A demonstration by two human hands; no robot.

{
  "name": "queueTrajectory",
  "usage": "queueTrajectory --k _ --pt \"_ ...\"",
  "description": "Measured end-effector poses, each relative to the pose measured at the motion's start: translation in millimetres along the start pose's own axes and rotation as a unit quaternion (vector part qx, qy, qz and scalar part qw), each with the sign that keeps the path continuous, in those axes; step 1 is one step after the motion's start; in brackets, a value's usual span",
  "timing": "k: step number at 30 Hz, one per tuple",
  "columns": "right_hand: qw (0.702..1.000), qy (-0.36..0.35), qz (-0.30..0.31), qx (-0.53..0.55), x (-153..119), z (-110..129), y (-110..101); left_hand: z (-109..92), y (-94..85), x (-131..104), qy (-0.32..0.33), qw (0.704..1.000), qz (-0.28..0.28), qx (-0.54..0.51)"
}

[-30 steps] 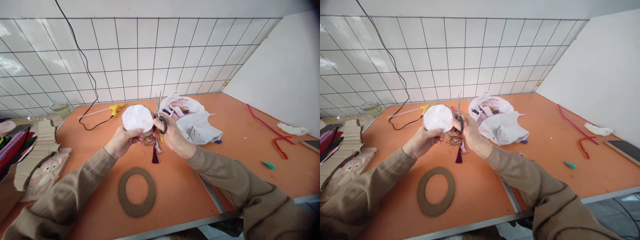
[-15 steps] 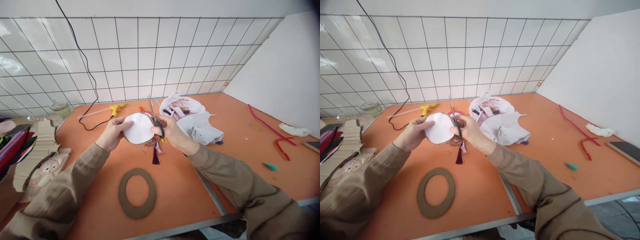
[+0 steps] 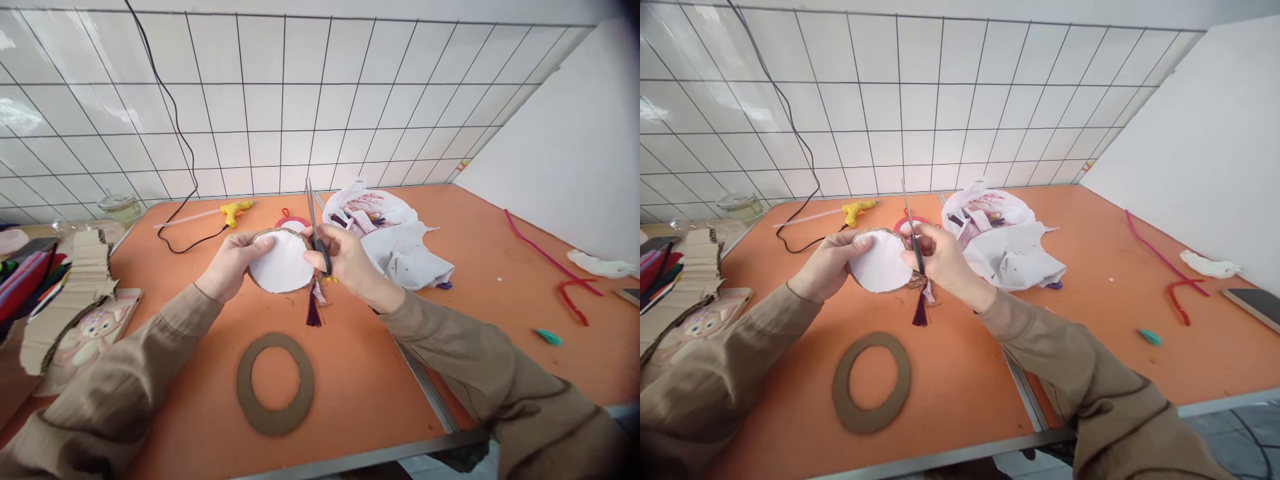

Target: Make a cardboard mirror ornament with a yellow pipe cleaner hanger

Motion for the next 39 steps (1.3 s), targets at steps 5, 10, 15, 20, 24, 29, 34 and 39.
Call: queueTrajectory --k 5,10,15,20,24,29,34,39 --pt "1.000 -0.011 0.004 -0.024 -1 0 -1 1 1.8 -2 -0.011 1.000 0.013 0.024" --pt "0.999 -0.021 -0.026 -0.032 -2 1 -4 -5 3.5 -2 0.026 0.996 0.045 0.069" --pt "0.998 -0.042 -0.051 -0.014 -4 5 -8 -31 -4.1 -5 0.228 0.946 -0.034 0.229" --pt "0.993 -0.087 -0.060 -0.051 -10 10 -6 -47 7.4 -18 0.381 0.863 -0.020 0.329" --pt "0.988 -0.108 -0.075 -0.075 -12 11 -6 -52 12.5 -25 0.423 0.837 -0.027 0.347" --pt "0.985 -0.118 -0.082 -0.092 -14 13 -6 -56 12.6 -26 0.430 0.811 -0.043 0.394" --pt "0.987 -0.118 -0.084 -0.073 -14 15 -7 -57 15.1 -28 0.474 0.774 -0.017 0.419" --pt "0.989 -0.098 -0.085 -0.068 -12 14 -9 -53 7.6 -25 0.431 0.820 -0.049 0.373"
Point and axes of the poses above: each hand's wrist, its own x-axis towards the middle knuckle, its own y-axis out of the palm, z = x × y, the point moved 7 cm from there along x, towards the middle knuckle, and after that the axes turned 15 degrees about y, right-handed, at the moved point
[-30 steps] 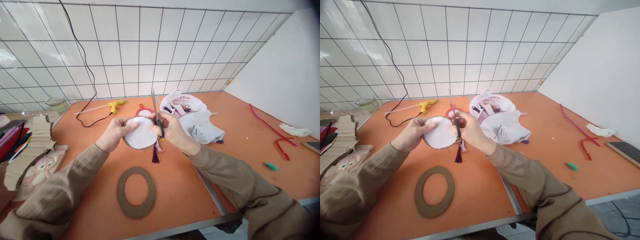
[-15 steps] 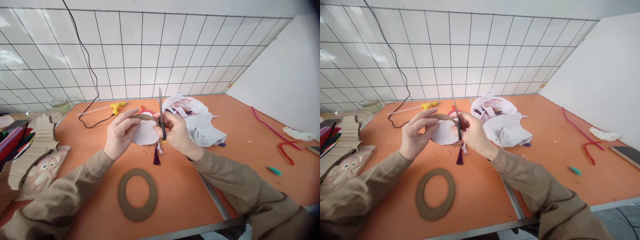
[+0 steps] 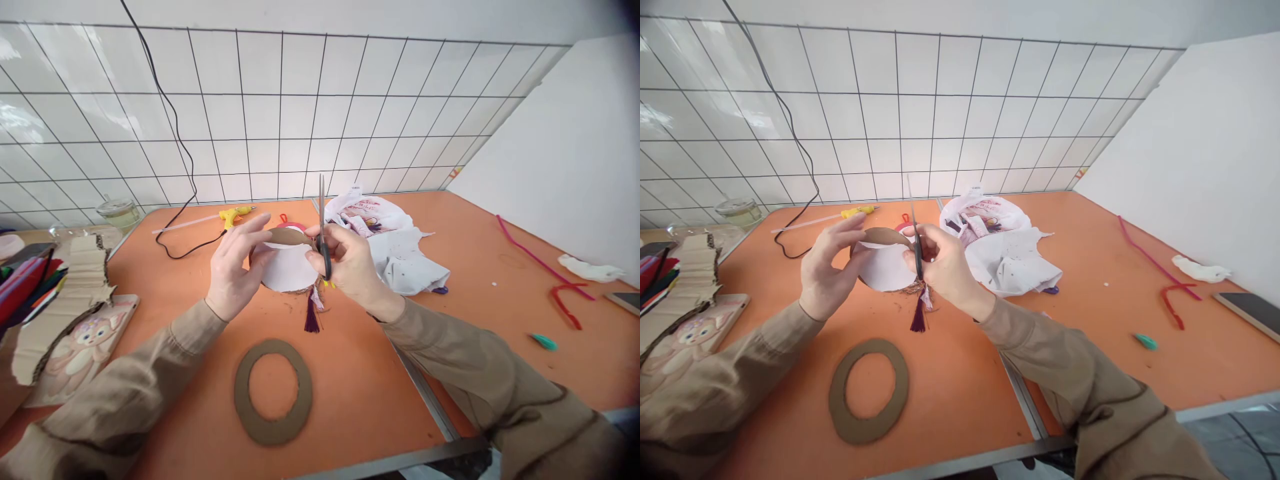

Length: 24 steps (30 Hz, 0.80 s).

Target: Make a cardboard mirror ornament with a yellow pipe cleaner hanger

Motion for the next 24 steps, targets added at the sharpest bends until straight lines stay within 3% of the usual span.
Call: queueTrajectory --k 5,11,14,17,24 --pt "0.999 0.022 0.012 0.025 1 0 1 24 4.5 -5 -0.194 0.972 -0.017 -0.134" --pt "0.994 0.076 0.043 0.058 2 -6 7 36 22.5 -16 -0.366 0.884 0.005 -0.292" --pt "0.992 0.092 0.039 0.080 4 -10 7 39 28.4 -22 -0.406 0.849 0.002 -0.337" --pt "0.988 0.109 0.022 0.105 7 -15 5 44 29.8 -26 -0.423 0.833 -0.015 -0.356" --pt "0.982 0.130 0.020 0.134 9 -21 3 44 26.0 -20 -0.406 0.854 0.010 -0.326"
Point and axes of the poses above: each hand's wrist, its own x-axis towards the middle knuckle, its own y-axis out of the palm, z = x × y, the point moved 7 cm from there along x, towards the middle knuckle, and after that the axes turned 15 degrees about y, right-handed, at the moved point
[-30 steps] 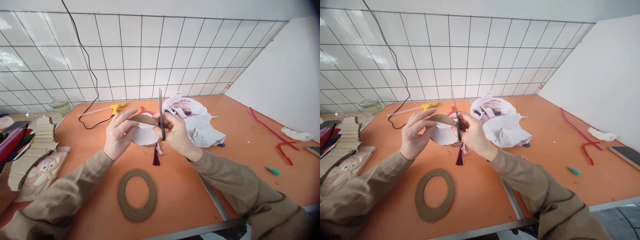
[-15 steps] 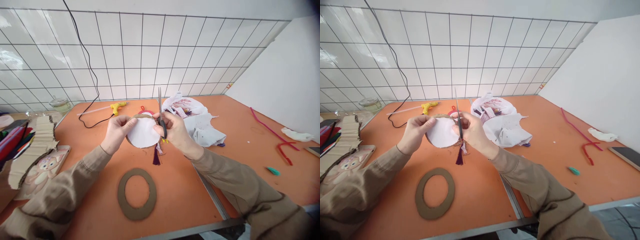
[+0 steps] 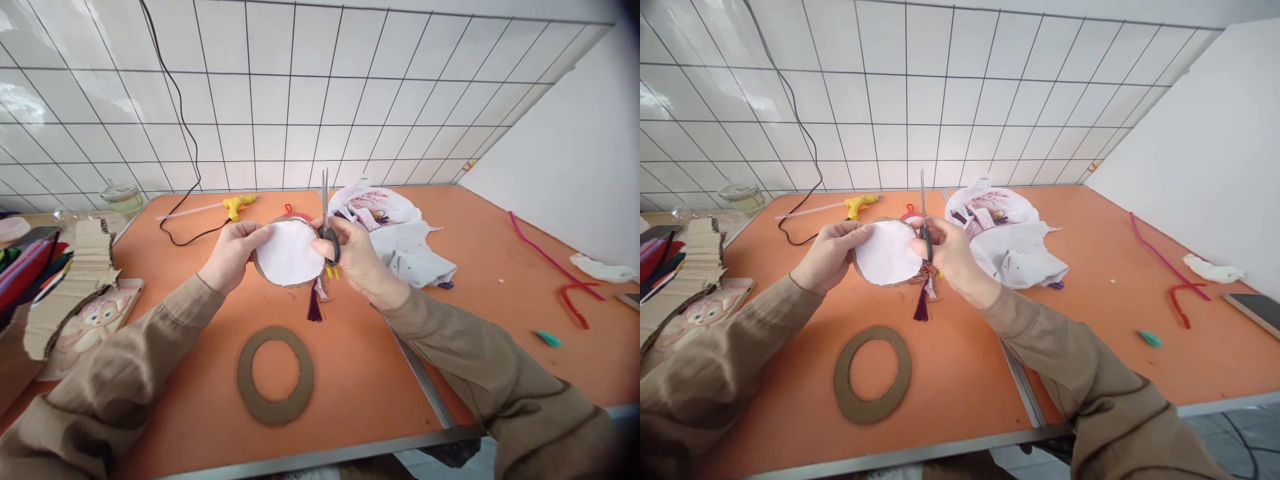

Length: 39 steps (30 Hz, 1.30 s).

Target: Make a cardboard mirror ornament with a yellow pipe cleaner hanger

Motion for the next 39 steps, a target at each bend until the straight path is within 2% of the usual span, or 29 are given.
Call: queueTrajectory --k 6,13,17,23,32,39 --pt "1.000 0.013 0.021 -0.003 3 -7 2 2 0.5 0 -0.022 1.000 0.005 0.004" --pt "1.000 0.002 -0.004 0.013 5 -6 -3 4 0.5 2 -0.037 0.998 0.035 -0.042" --pt "1.000 0.002 -0.013 -0.013 4 -5 -1 1 -1.8 2 -0.034 0.999 0.035 -0.006" --pt "0.999 0.007 0.011 -0.040 0 -7 6 -7 -2.4 3 0.014 0.998 0.040 0.054" --pt "0.998 0.015 0.053 -0.018 0 -11 11 -2 -4.8 6 0.004 0.999 0.030 0.041" --pt "0.999 0.009 0.029 -0.036 0 -8 8 3 -3.9 6 -0.010 0.997 0.077 0.022"
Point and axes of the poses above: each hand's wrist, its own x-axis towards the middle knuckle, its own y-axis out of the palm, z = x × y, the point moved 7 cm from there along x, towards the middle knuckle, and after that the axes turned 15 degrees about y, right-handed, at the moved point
